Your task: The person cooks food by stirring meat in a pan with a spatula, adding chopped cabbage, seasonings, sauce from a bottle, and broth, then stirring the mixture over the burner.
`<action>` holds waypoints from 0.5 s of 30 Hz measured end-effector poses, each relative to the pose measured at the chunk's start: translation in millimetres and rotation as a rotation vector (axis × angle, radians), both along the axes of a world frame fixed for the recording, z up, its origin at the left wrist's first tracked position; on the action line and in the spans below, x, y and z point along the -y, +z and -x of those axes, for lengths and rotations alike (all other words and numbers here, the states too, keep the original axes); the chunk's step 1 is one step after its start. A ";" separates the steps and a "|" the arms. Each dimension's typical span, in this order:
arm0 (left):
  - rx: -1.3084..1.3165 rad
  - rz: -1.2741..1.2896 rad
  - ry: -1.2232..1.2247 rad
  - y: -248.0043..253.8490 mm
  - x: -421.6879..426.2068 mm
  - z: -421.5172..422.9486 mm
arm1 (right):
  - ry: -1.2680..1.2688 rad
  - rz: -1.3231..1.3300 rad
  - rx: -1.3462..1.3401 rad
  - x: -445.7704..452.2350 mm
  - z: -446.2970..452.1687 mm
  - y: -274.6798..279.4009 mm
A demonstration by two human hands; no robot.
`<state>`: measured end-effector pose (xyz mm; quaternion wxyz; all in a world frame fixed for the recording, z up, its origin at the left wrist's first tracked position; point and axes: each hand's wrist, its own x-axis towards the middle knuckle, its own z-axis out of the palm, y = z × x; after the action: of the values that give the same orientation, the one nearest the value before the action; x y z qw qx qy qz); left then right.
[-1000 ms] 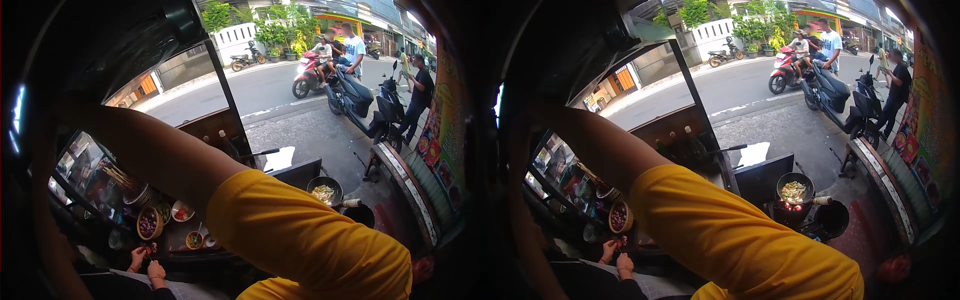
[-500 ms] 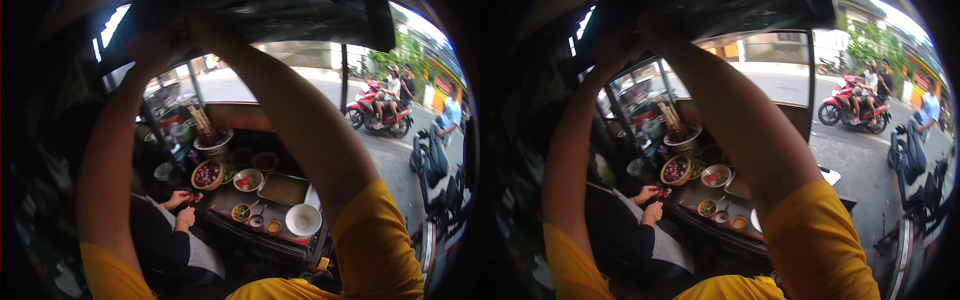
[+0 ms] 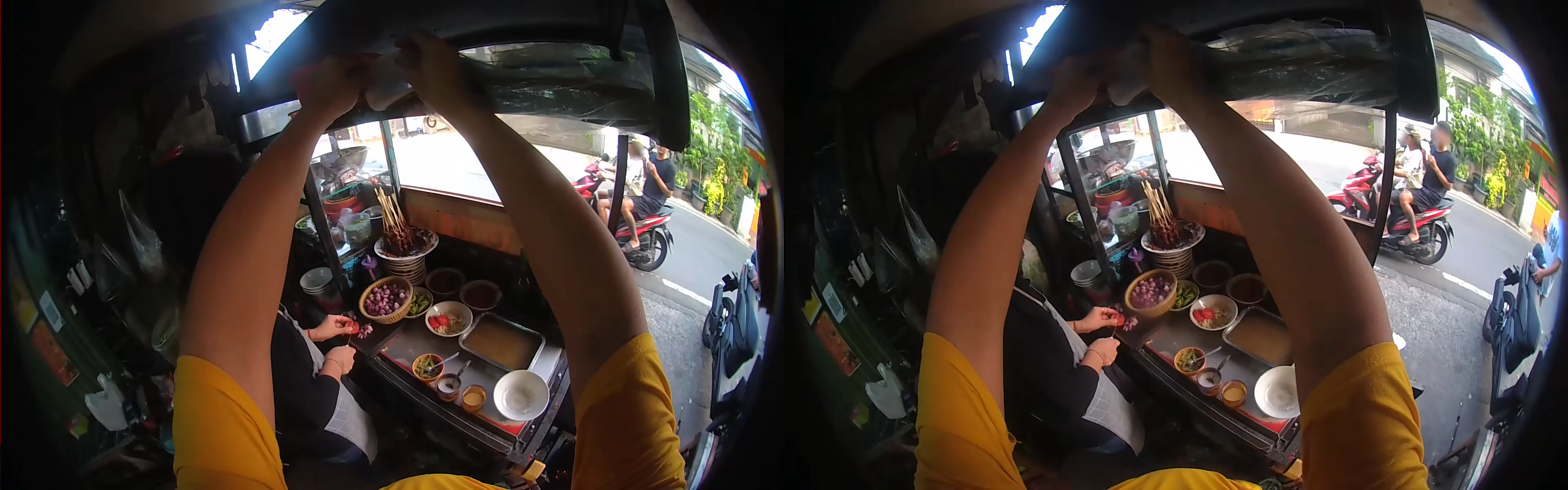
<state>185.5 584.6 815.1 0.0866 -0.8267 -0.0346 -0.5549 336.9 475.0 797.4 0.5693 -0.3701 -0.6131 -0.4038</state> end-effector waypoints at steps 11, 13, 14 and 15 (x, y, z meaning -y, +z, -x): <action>0.046 0.331 -0.141 2.8 -3.2 -3.1 | -0.483 0.056 0.674 -2.7 6.6 -28.6; 0.086 0.257 -0.051 2.1 -3.7 -2.4 | -0.587 0.093 0.664 -6.0 4.8 -27.1; 0.124 0.179 0.039 2.9 -1.5 -1.2 | -0.692 0.128 0.651 -5.4 8.0 -26.8; 0.122 0.185 0.042 4.8 1.1 -1.8 | -0.687 0.133 0.650 -4.6 11.0 -28.4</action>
<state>187.3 583.5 819.9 0.0195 -0.7949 -0.1082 -0.5966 325.9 479.5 769.0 0.1564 -0.4416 -0.6261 -0.6233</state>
